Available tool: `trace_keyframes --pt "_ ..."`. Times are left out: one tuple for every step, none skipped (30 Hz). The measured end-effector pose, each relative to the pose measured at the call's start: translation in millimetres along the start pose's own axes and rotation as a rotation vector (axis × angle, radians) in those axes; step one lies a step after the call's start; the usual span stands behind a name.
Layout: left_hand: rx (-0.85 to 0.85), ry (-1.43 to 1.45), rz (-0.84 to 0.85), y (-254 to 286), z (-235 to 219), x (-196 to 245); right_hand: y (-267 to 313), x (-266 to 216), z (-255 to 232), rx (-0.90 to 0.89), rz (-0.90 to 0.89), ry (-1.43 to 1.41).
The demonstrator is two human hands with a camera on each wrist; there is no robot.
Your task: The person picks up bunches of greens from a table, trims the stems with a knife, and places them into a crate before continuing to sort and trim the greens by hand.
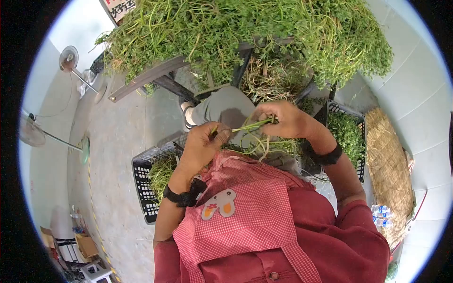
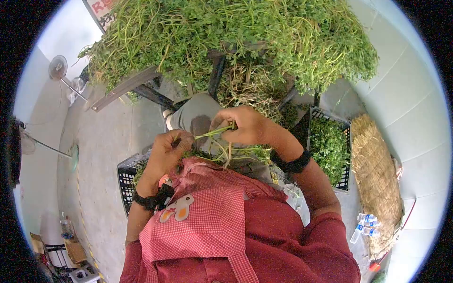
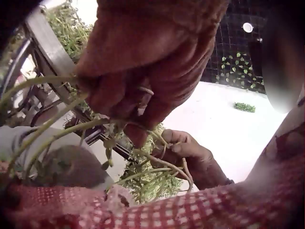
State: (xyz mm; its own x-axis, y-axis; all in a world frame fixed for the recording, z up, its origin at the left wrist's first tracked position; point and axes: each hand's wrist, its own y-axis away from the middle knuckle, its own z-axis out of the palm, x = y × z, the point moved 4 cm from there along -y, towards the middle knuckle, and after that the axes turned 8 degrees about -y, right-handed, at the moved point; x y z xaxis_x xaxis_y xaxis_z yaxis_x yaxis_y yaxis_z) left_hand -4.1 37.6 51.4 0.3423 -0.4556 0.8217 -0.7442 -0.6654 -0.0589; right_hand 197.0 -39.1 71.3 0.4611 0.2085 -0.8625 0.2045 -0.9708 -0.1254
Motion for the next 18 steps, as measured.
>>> trace_keyframes --pt "0.003 0.002 -0.004 1.0 -1.1 1.2 -2.2 -0.9 2.1 0.001 -0.053 0.022" --pt "-0.040 -0.004 0.000 1.4 0.2 3.2 -2.8 -2.5 3.3 -0.006 -0.055 0.021" --pt "-0.082 -0.012 0.007 1.0 1.3 6.1 -2.9 -5.8 4.3 -0.027 -0.033 -0.026" --pt "-0.077 -0.013 0.006 0.2 0.9 10.6 -2.8 -9.6 5.1 -0.047 -0.010 -0.072" --pt "-0.121 0.002 0.058 -0.8 3.4 18.3 -2.9 -14.8 5.8 -0.049 -0.013 -0.071" --pt "-0.166 0.018 0.112 -2.0 6.7 24.1 -2.8 -19.3 7.2 -0.055 0.004 0.002" --pt "-0.166 0.018 0.114 -4.9 9.8 23.5 -2.9 -21.4 8.2 -0.060 0.021 0.075" --pt "-0.167 -0.009 0.130 -8.1 13.9 20.9 -3.7 -20.2 9.8 -0.059 0.021 0.077" --pt "-0.169 -0.035 0.144 -9.7 16.4 19.6 -4.9 -19.3 11.4 -0.025 -0.058 0.101" --pt "-0.168 -0.034 0.144 -9.4 16.1 21.5 -5.6 -18.5 12.2 0.009 -0.137 0.123" --pt "-0.141 -0.011 0.127 -8.8 13.7 24.1 -5.6 -14.7 12.4 0.008 -0.137 0.124" --pt "-0.115 0.011 0.109 -8.5 11.6 25.3 -4.8 -11.9 11.3 0.022 -0.164 0.126" --pt "-0.114 0.011 0.108 -7.9 10.0 24.5 -4.4 -12.1 10.5 0.037 -0.191 0.128" --pt "-0.086 0.003 0.123 -6.7 5.8 23.5 -3.8 -13.5 10.0 0.036 -0.192 0.127" --pt "-0.060 -0.006 0.138 -5.6 2.0 22.6 -3.0 -15.7 9.8 0.011 -0.144 0.108" --pt "-0.061 -0.007 0.138 -5.0 0.8 19.2 -2.1 -18.0 9.8 -0.013 -0.096 0.089" --pt "-0.046 -0.016 0.145 -5.0 0.1 14.6 -1.6 -22.3 9.6 -0.010 -0.097 0.089" --pt "-0.030 -0.025 0.152 -5.4 -0.3 12.5 -2.0 -25.8 9.6 -0.002 -0.071 0.066"
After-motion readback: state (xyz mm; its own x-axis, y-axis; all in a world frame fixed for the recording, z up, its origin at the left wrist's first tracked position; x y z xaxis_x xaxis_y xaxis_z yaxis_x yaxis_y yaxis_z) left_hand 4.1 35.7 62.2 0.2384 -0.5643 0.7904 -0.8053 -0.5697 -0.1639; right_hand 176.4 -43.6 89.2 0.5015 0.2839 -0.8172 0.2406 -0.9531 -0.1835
